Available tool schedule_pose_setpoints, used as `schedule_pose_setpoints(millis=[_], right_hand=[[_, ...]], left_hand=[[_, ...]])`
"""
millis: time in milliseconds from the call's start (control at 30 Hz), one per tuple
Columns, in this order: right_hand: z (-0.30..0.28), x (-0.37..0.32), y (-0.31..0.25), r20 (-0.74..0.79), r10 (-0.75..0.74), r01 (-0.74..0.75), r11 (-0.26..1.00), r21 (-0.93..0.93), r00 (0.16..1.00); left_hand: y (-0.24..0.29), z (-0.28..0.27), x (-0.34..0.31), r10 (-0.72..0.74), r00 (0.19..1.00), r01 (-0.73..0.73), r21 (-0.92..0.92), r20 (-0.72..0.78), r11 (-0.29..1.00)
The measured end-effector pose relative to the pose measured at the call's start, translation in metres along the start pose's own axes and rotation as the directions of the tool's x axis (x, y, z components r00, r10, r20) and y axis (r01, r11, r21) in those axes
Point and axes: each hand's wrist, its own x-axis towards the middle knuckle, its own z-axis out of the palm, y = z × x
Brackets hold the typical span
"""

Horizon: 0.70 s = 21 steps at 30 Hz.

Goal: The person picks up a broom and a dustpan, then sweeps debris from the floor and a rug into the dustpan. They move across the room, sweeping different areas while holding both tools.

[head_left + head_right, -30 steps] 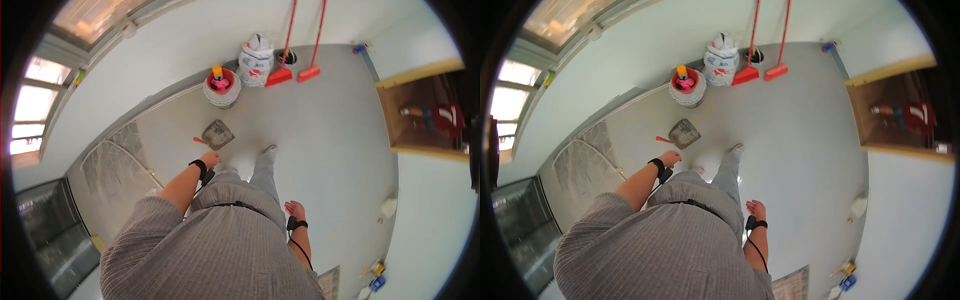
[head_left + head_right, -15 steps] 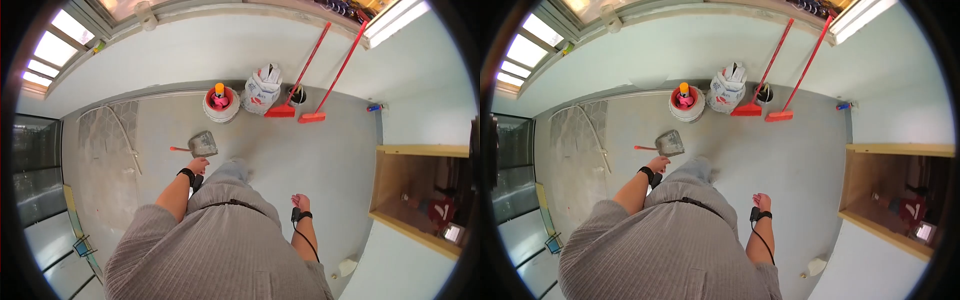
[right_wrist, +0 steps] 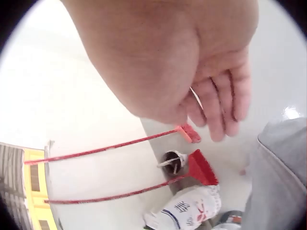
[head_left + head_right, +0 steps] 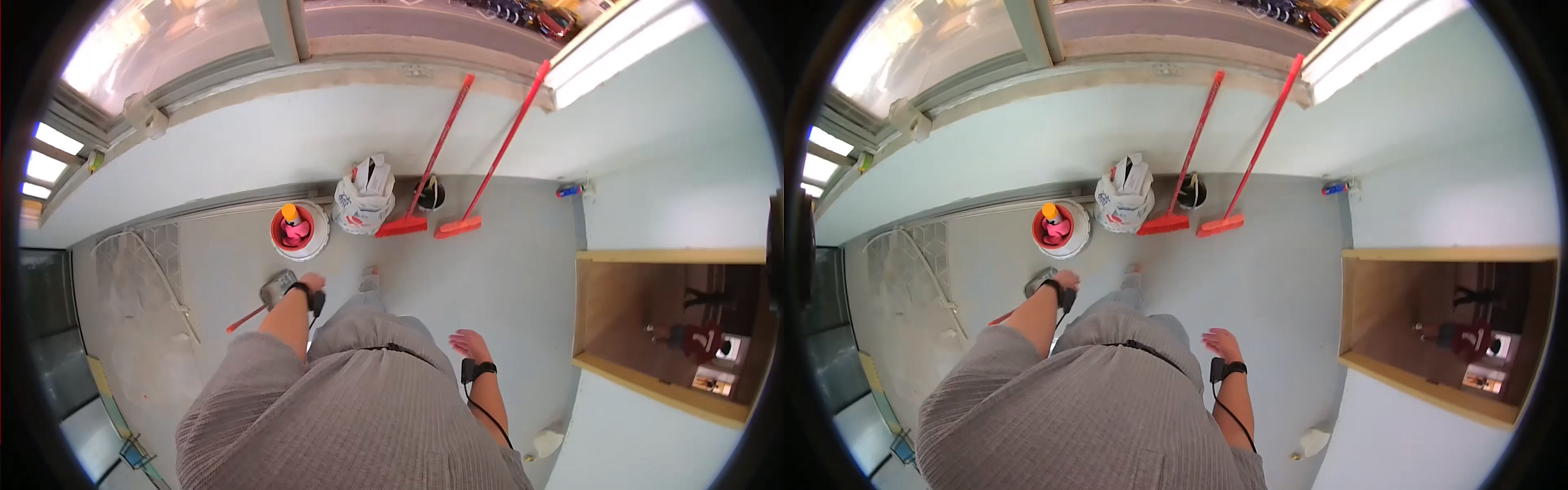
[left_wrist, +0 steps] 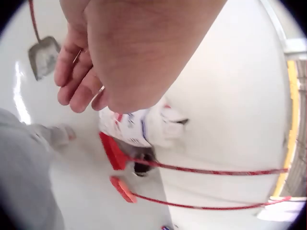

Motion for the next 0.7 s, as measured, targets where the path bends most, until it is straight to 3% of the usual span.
schedule_pose_setpoints(millis=[33,67,100,133,167,233,300,333,367,433,467,500,533,567,600,633,667,700], right_hand=[[-0.02,0.011,-0.01,-0.131,-0.142,0.155,0.983,0.097,0.981],[-0.038,0.02,-0.026,-0.268,-0.263,0.315,0.933,0.172,0.927],[-0.053,0.03,-0.049,-0.255,-0.267,0.312,0.938,0.155,0.929],[-0.062,0.041,-0.077,-0.294,-0.212,0.283,0.932,0.226,0.932],[-0.068,0.055,-0.102,-0.323,-0.151,0.251,0.922,0.294,0.934],[-0.058,0.065,-0.177,-0.258,-0.197,0.248,0.951,0.186,0.946],[-0.07,0.091,-0.242,-0.139,-0.3,0.311,0.948,0.065,0.944],[-0.086,0.124,-0.277,-0.036,-0.361,0.362,0.932,0.03,0.932],[-0.101,0.154,-0.319,-0.007,-0.329,0.327,0.933,0.148,0.944],[-0.121,0.205,-0.416,0.025,-0.347,0.325,0.899,0.293,0.938],[-0.126,0.224,-0.468,0.073,-0.247,0.203,0.905,0.373,0.966],[-0.093,0.198,-0.501,-0.042,-0.382,0.374,0.866,0.332,0.923],[-0.082,0.199,-0.532,-0.023,-0.393,0.368,0.838,0.402,0.919],[-0.084,0.207,-0.557,-0.009,-0.4,0.356,0.803,0.477,0.916],[-0.081,0.205,-0.579,0.07,-0.346,0.252,0.793,0.554,0.936],[-0.071,0.203,-0.593,0.154,-0.286,0.133,0.773,0.62,0.946],[-0.061,0.207,-0.599,0.071,-0.325,0.223,0.778,0.588,0.943],[-0.067,0.224,-0.608,0.16,-0.304,0.142,0.767,0.625,0.939]], left_hand=[[0.022,-0.038,0.019,0.053,0.997,-0.052,0.032,-0.052,0.998],[0.035,-0.06,0.042,-0.029,0.987,0.015,-0.094,-0.159,0.995],[0.063,-0.109,0.037,-0.195,0.938,0.028,-0.499,-0.287,0.866],[0.061,-0.11,0.077,-0.146,0.842,-0.139,-0.47,-0.52,0.872],[0.087,-0.167,0.06,-0.16,0.821,-0.177,-0.511,-0.548,0.841],[0.125,-0.256,0.017,-0.283,0.857,-0.229,-0.811,-0.431,0.539],[0.124,-0.277,0.007,-0.356,0.817,-0.246,-0.833,-0.453,0.496],[0.117,-0.277,0.0,-0.397,0.785,-0.269,-0.839,-0.476,0.473],[0.106,-0.266,-0.008,-0.475,0.746,-0.249,-0.857,-0.466,0.451],[0.091,-0.218,-0.019,-0.64,0.593,-0.048,-0.815,-0.489,0.578],[0.081,-0.182,-0.028,-0.727,0.529,0.081,-0.827,-0.437,0.556],[0.069,-0.123,-0.031,-0.801,0.461,0.196,-0.836,-0.383,0.513],[0.036,0.001,-0.006,-0.804,0.359,0.279,-0.767,-0.475,0.578],[0.089,-0.039,-0.075,-0.97,0.231,0.404,-0.899,-0.079,0.169],[0.121,-0.024,-0.107,-0.987,0.11,0.465,-0.884,0.121,-0.057],[0.143,0.033,-0.115,-0.953,-0.127,0.372,-0.877,0.276,-0.304],[0.189,0.033,-0.14,-0.88,-0.198,0.203,-0.86,0.431,-0.467],[0.215,0.103,-0.138,-0.809,-0.151,0.19,-0.787,0.568,-0.587]])
